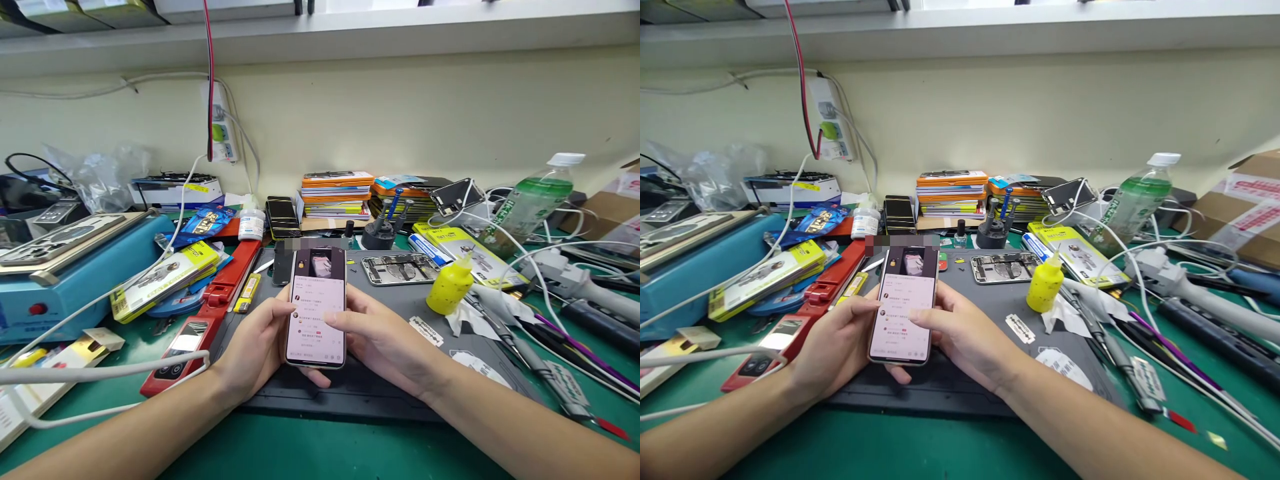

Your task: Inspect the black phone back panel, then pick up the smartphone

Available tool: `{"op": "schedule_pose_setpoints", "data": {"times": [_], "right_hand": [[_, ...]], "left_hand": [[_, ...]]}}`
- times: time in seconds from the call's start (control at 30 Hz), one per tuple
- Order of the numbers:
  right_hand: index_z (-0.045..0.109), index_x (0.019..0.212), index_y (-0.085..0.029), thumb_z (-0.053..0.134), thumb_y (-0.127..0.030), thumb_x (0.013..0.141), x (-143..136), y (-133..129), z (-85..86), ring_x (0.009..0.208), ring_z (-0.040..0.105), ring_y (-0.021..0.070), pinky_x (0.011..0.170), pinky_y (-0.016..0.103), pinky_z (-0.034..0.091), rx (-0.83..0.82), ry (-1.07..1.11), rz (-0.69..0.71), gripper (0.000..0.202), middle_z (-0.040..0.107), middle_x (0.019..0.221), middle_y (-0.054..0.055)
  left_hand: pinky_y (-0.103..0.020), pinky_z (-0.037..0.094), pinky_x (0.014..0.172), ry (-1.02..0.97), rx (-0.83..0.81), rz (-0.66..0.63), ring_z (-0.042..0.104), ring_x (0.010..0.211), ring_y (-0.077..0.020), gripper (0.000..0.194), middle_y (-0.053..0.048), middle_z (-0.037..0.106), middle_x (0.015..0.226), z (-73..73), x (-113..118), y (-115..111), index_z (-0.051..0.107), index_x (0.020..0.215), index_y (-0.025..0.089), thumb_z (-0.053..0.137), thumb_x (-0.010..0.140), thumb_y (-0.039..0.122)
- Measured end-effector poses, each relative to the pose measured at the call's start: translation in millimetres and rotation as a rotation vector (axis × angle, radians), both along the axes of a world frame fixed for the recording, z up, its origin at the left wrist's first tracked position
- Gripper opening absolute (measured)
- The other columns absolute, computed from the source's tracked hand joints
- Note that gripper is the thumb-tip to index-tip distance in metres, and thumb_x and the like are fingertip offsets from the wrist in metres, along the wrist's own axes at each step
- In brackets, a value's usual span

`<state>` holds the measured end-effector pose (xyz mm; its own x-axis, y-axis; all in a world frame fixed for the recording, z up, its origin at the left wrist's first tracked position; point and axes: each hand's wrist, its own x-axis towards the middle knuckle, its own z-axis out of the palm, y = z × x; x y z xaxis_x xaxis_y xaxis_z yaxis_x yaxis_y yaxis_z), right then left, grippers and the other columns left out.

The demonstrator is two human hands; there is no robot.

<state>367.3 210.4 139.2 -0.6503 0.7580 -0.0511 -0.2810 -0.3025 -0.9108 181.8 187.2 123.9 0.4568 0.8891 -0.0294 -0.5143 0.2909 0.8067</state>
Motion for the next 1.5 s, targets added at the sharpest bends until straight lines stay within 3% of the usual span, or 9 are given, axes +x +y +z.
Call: {"op": "schedule_pose_setpoints", "data": {"times": [0.3, 0.53, 0.7, 0.9, 1.07, 1.2, 1.5], "right_hand": [[0.055, 0.126, -0.02, 0.075, -0.017, 0.079, 0.8, 0.6, -3.1, 0.1, 0.063, 0.0228, 0.08, 0.033, 0.049, 0.062, -0.046, 0.003, 0.051, 0.068, 0.116, 0.009], [0.053, 0.129, -0.02, 0.069, -0.013, 0.079, 1.5, 0.9, -1.3, 0.094, 0.063, 0.0229, 0.078, 0.034, 0.049, 0.054, 0.021, 0.077, 0.053, 0.068, 0.111, 0.01], [0.053, 0.126, -0.019, 0.069, -0.012, 0.076, 1.6, -1.1, 0.1, 0.089, 0.064, 0.0231, 0.075, 0.035, 0.048, 0.038, 0.007, 0.056, 0.053, 0.067, 0.104, 0.008], [0.054, 0.122, -0.021, 0.068, -0.011, 0.074, 1.2, -1.6, 4.6, 0.09, 0.064, 0.0221, 0.077, 0.034, 0.047, 0.03, -0.003, 0.049, 0.051, 0.068, 0.106, 0.007], [0.053, 0.126, -0.019, 0.068, -0.01, 0.075, 1.5, -0.8, 1.2, 0.094, 0.064, 0.0228, 0.079, 0.034, 0.047, 0.033, -0.008, 0.031, 0.054, 0.068, 0.11, 0.009], [0.055, 0.125, -0.019, 0.069, -0.007, 0.075, 2.2, 0.0, -1.5, 0.096, 0.065, 0.0226, 0.081, 0.034, 0.048, 0.011, 0.001, 0.029, 0.053, 0.069, 0.11, 0.008], [0.06, 0.123, -0.021, 0.072, -0.012, 0.079, 1.5, 0.4, -0.8, 0.101, 0.065, 0.0221, 0.083, 0.033, 0.051, -0.018, 0.017, 0.007, 0.046, 0.068, 0.116, 0.008]], "left_hand": [[-0.043, 0.064, 0.059, 0.076, 0.002, -0.005, 0.072, 0.092, -0.0305, 0.045, -0.011, 0.066, 0.126, -0.6, 0.8, -0.5, 0.05, 0.135, 0.028, 0.047, 0.091, 0.028], [-0.034, 0.063, 0.053, 0.224, 0.005, 0.065, 0.072, 0.087, -0.0256, 0.037, -0.013, 0.067, 0.122, 10.5, 6.2, -5.2, 0.052, 0.131, 0.024, 0.053, 0.094, 0.031], [-0.032, 0.063, 0.051, 0.27, -0.028, 0.092, 0.072, 0.082, -0.0228, 0.034, -0.014, 0.068, 0.123, 15.6, 8.9, -7.7, 0.052, 0.129, 0.022, 0.052, 0.097, 0.032], [-0.038, 0.065, 0.055, 0.143, -0.021, 0.057, 0.072, 0.093, -0.0289, 0.04, -0.013, 0.068, 0.125, 7.9, 4.7, -6.6, 0.052, 0.134, 0.025, 0.051, 0.095, 0.036], [-0.045, 0.065, 0.059, 0.063, -0.053, 0.037, 0.069, 0.103, -0.0349, 0.044, -0.016, 0.067, 0.129, 3.5, 2.8, -3.9, 0.058, 0.132, 0.017, 0.042, 0.098, 0.041], [-0.045, 0.065, 0.061, 0.046, -0.045, 0.004, 0.067, 0.105, -0.0358, 0.05, -0.017, 0.066, 0.131, 4.1, 2.7, -2.9, 0.061, 0.132, 0.015, 0.035, 0.1, 0.043], [-0.046, 0.065, 0.06, 0.039, -0.053, 0.022, 0.067, 0.106, -0.0366, 0.048, -0.015, 0.066, 0.133, 3.6, 2.0, -2.0, 0.063, 0.13, 0.018, 0.038, 0.098, 0.043]]}}
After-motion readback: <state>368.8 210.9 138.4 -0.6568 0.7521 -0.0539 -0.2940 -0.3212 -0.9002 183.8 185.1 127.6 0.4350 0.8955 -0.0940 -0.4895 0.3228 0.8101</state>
